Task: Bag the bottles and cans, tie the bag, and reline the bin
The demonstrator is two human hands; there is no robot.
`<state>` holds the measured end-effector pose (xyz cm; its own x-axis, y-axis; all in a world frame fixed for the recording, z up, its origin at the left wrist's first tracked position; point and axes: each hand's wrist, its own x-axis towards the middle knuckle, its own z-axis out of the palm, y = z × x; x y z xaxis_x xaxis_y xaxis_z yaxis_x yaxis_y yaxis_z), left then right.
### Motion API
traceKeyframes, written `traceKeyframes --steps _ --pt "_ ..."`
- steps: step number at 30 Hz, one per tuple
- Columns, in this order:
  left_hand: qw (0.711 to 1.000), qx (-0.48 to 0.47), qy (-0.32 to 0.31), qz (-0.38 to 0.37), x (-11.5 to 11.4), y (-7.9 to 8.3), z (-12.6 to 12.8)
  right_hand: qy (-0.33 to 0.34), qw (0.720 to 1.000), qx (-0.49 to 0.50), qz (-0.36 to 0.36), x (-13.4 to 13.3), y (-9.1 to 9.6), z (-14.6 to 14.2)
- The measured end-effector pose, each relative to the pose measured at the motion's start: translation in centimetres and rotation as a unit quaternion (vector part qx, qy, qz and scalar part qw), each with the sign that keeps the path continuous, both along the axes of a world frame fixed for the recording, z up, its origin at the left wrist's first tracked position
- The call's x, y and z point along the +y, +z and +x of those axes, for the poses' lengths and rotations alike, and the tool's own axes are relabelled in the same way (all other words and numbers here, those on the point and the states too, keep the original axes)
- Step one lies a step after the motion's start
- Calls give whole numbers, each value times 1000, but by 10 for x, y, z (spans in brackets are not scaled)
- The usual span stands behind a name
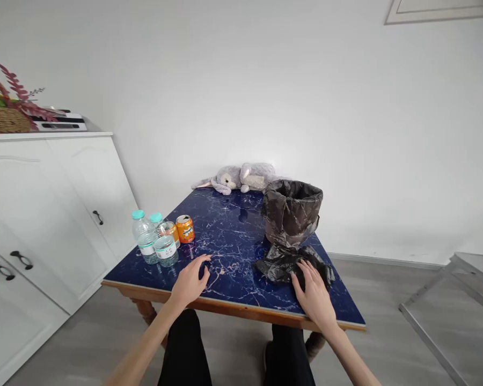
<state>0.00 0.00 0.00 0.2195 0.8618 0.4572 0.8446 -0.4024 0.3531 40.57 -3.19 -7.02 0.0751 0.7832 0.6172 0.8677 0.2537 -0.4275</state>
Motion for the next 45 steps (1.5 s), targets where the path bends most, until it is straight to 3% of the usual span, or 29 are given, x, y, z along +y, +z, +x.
traceKeyframes --steps 13,23,33,45 --pt "1000 12 7 2 2 -3 1 -1 1000 -3 -11 3 2 0" --pt "998 57 -12 14 9 -12 -1 1 998 -32 -58 6 2 1" --pt "997 69 -33 27 9 -12 -3 -8 998 -42 -54 7 -3 0" --pt "989 137 -46 45 7 -28 0 -31 992 -119 -30 4 -16 3"
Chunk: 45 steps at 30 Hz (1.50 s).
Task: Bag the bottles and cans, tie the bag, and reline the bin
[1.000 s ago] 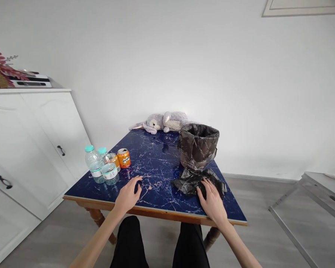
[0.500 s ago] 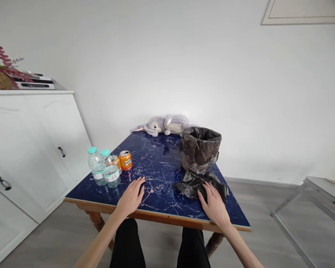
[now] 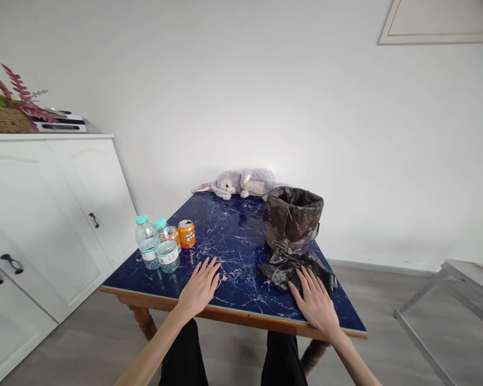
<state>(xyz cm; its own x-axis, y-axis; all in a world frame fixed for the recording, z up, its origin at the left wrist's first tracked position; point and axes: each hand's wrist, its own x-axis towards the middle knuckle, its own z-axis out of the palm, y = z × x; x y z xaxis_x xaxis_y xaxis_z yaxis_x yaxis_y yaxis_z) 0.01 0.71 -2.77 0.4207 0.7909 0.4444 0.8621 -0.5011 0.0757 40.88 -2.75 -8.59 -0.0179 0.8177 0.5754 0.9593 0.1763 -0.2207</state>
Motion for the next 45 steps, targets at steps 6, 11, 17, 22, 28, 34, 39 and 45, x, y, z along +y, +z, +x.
traceKeyframes --steps 6,11,17,22,28,34,39,45 --pt "1000 8 -18 3 0 0 -3 2 1000 -3 5 1 -3 0" --pt "1000 9 -15 4 1 4 -2 6 1000 5 -5 3 2 -1" --pt "1000 9 -18 -12 -2 9 -2 8 1000 27 -5 5 2 -4" --pt "1000 27 -12 -9 -1 8 -4 8 999 44 -21 4 3 -5" --pt "1000 26 -12 -7 2 4 -3 -7 997 39 -61 3 5 -2" --pt "1000 14 -5 -7 0 7 0 -20 994 36 -97 0 11 -5" --pt "1000 23 14 -17 -4 12 4 -22 992 42 -120 -6 23 -7" --pt "999 39 -1 -16 -4 16 4 -24 992 46 -118 -5 24 -7"
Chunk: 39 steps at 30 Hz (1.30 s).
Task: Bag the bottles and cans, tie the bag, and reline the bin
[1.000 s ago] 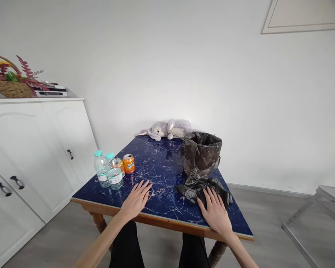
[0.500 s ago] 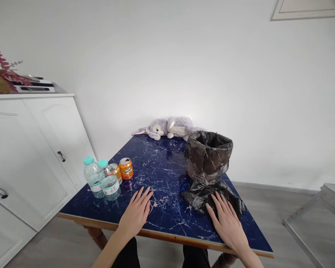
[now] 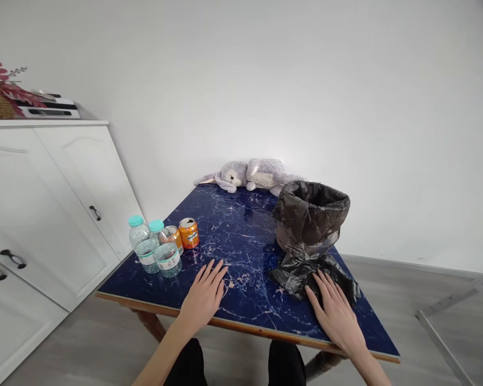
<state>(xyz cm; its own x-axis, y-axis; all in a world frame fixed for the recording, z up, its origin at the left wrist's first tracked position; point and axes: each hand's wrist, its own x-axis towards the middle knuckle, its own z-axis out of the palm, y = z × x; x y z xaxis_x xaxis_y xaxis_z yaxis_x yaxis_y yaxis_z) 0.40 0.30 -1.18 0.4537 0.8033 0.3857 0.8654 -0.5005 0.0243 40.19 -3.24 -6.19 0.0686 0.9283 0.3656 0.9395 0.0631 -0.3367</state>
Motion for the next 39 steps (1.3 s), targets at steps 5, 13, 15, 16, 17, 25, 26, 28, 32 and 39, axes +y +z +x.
traceKeyframes --steps 5,13,15,16,17,25,26,28,32,39 --pt "1000 13 -25 -12 -2 1 1 35 998 -45 39 -11 -13 10" --pt "999 16 -29 19 -4 -6 0 111 983 -120 86 -14 -22 18" --pt "999 16 -33 18 1 -7 -3 118 980 -134 90 -8 -21 15" --pt "999 15 -34 19 2 -7 -4 119 979 -138 90 -7 -21 14" --pt "999 13 -31 19 2 -7 -4 117 979 -139 87 -6 -20 13" --pt "1000 7 -25 -10 1 -5 -3 48 995 -84 35 -4 -14 6" --pt "1000 6 -24 -11 1 -5 -3 44 995 -81 35 -3 -14 5" --pt "1000 2 -24 -11 3 -6 -3 38 996 -79 34 -2 -14 4" --pt "1000 -6 -28 -7 5 -7 -3 30 995 -87 29 -1 -15 3" --pt "999 -13 -28 -21 7 -6 -3 -7 995 -93 35 1 -16 1"
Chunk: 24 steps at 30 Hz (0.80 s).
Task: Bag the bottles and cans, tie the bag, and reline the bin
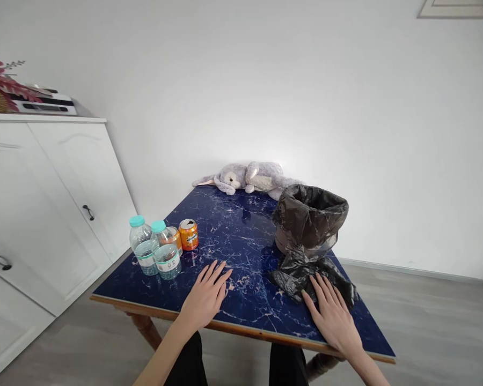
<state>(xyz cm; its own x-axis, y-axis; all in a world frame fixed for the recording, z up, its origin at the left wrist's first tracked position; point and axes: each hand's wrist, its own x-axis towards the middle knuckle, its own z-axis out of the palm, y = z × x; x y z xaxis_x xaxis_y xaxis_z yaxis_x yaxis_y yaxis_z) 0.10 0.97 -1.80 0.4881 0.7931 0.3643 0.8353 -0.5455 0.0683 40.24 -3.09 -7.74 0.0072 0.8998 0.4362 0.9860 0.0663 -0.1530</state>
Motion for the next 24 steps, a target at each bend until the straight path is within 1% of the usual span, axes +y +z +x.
traceKeyframes --steps 6,12,18,24 --pt "1000 -18 -6 16 1 -2 -1 6 1000 1 2 0 2 -1" --pt "1000 -5 -3 4 4 0 -2 -1 1000 16 -13 -2 5 -6" --pt "1000 -3 -4 7 5 1 -1 57 998 8 -11 -12 15 -21" --pt "1000 -18 -4 1 4 0 1 59 998 13 4 -12 14 -20"
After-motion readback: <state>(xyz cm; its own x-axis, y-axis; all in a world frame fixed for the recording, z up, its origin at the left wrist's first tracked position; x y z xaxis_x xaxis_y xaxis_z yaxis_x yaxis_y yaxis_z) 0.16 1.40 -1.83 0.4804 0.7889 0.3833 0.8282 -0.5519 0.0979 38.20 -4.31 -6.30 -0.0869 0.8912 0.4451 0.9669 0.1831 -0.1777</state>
